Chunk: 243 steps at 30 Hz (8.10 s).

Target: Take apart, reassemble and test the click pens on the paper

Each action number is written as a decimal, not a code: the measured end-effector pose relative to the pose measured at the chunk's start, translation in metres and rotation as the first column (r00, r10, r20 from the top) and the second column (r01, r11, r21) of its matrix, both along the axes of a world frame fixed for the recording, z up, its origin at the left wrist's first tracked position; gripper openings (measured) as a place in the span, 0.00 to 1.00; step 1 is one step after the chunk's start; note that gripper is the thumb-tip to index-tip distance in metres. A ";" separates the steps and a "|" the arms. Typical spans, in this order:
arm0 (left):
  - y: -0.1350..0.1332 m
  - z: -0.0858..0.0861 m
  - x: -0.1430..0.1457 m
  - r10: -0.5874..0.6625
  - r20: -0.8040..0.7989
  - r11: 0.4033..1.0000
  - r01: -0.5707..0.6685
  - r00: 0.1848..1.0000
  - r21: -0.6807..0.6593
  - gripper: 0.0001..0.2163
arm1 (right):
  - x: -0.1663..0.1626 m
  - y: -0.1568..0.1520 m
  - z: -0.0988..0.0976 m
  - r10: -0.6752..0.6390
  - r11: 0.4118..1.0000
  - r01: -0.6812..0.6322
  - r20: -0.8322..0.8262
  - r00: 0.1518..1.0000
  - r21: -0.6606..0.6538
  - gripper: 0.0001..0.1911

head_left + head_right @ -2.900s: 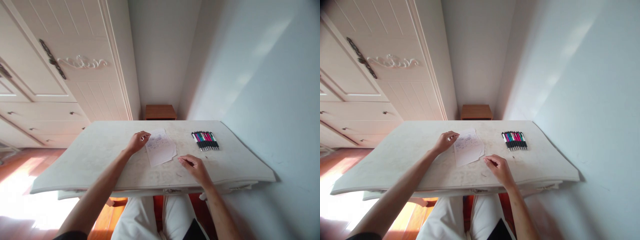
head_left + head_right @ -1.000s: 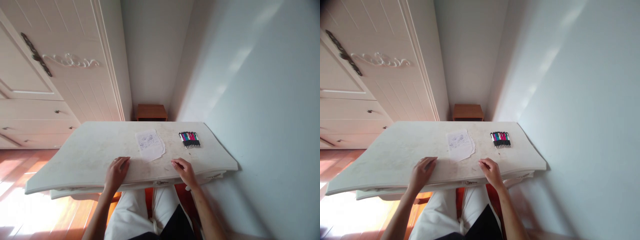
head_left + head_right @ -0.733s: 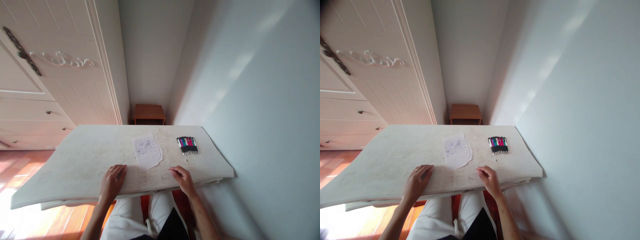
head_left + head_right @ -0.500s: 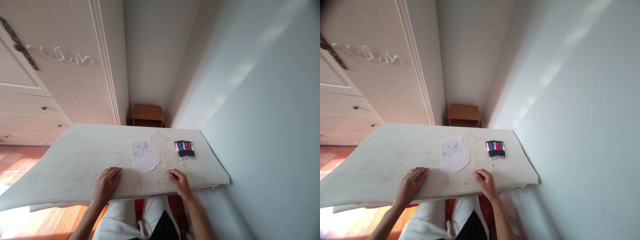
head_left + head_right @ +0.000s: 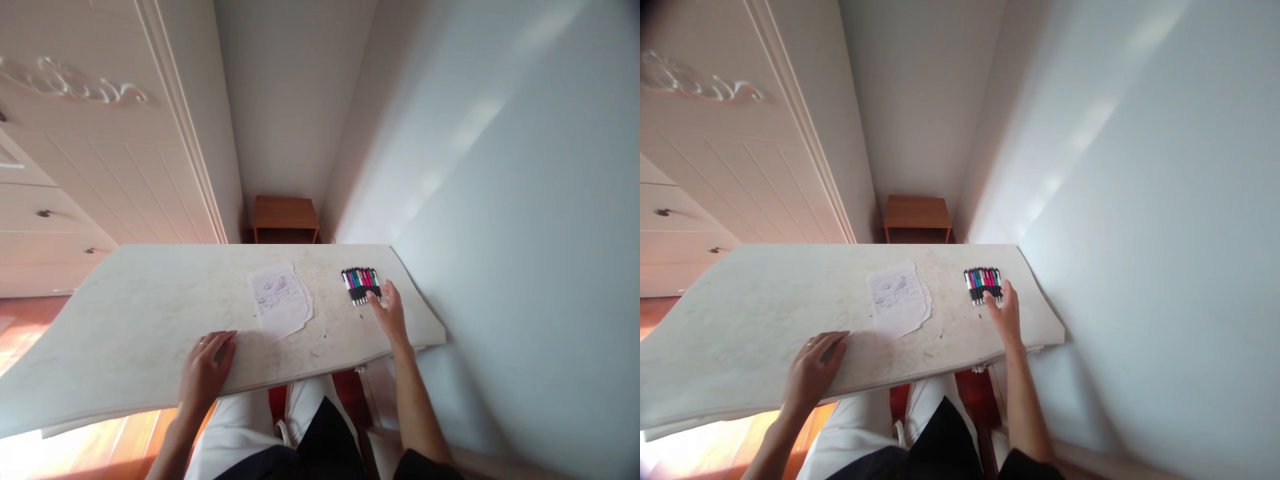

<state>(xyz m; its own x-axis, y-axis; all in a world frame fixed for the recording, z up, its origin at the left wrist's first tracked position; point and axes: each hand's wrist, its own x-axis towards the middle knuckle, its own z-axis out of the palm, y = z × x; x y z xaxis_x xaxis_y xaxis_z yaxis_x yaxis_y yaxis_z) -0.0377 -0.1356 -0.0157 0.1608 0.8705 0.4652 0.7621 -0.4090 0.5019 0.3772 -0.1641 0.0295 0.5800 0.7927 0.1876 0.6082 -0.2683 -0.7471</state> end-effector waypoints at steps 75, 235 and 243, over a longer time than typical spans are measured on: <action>0.030 0.015 -0.085 0.329 0.225 0.941 -0.338 0.917 0.000 0.20 | -0.383 0.175 0.009 0.757 0.514 -0.804 -0.282 0.589 -0.300 0.05; 0.081 0.012 -0.137 0.452 -0.275 0.846 -0.505 0.849 -0.170 0.23 | -0.417 0.130 -0.035 0.711 0.696 -0.717 0.169 0.683 -0.029 0.10; 0.080 0.010 -0.135 0.454 -0.274 0.851 -0.504 0.848 -0.148 0.23 | -0.416 0.129 -0.033 0.708 0.701 -0.713 0.144 0.692 -0.016 0.09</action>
